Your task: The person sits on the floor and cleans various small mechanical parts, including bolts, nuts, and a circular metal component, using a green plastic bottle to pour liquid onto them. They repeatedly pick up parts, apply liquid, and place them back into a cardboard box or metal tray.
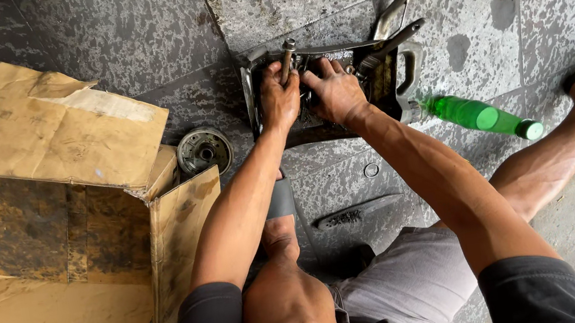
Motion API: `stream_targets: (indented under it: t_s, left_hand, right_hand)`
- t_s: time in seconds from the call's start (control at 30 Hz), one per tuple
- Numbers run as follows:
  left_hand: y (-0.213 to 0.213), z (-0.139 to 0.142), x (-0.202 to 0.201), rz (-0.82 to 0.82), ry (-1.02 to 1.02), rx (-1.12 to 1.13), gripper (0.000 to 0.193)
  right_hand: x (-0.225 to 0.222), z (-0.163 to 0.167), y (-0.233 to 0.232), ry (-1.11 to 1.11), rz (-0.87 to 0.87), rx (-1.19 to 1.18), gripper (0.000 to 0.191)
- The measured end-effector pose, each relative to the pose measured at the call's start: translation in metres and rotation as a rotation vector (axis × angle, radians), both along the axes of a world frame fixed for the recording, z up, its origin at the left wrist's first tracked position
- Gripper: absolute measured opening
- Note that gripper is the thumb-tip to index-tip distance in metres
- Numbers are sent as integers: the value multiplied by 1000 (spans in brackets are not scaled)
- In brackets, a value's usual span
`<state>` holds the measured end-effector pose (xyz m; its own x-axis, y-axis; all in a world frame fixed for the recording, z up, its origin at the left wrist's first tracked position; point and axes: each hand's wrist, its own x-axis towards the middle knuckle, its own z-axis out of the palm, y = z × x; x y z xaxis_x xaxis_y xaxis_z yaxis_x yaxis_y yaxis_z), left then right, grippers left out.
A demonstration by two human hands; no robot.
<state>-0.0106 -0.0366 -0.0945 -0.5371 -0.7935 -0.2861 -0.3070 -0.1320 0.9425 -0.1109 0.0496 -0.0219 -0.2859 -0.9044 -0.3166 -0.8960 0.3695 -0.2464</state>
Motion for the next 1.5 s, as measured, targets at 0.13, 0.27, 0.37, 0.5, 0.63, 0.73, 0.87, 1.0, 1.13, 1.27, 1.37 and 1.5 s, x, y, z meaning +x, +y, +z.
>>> stream_targets:
  t_s: [0.13,0.27,0.37,0.5,0.63,0.73,0.87,1.0,1.13,1.27,1.37,1.5]
  left_hand:
    - [-14,6,-5,-102,-138,313,25]
    - [-18,18,1,-129,-164,542,41]
    - [-12,29,6,58,183,983,36]
    - [-1,35,10,44,417,1154,37]
    - [11,27,4,155,637,1289,35]
    - [21,18,-1,171,731,1231,35]
    - [27,16,2,84,693,1265,40]
    - [30,23,10,49,797,1492,47]
    - [26,27,16,60,753,1456,48]
    - [25,19,22,138,600,1238,41]
    - [29,12,29,97,565,1097,42]
    - [30,8,30,6,648,1020,40]
  right_hand:
    - [-4,-4,6,-285,-153,-64,69]
    - [-5,-3,14,-912,-413,-319,57]
    - [1,4,18,-1315,-717,-295,50]
    - [12,13,15,-1447,-1003,-149,51]
    - [33,12,9,-1109,-1036,-478,45]
    - [55,13,6,-597,-906,-685,34]
    - [81,19,-8,-153,-979,-633,40]
    - [93,30,-15,-109,-1071,-523,46]
    - [96,37,-14,-23,-1040,-449,52]
    - [94,37,-10,98,-897,-553,54]
    - [91,34,-13,116,-842,-490,54]
    - [82,30,-17,-15,-805,-388,58]
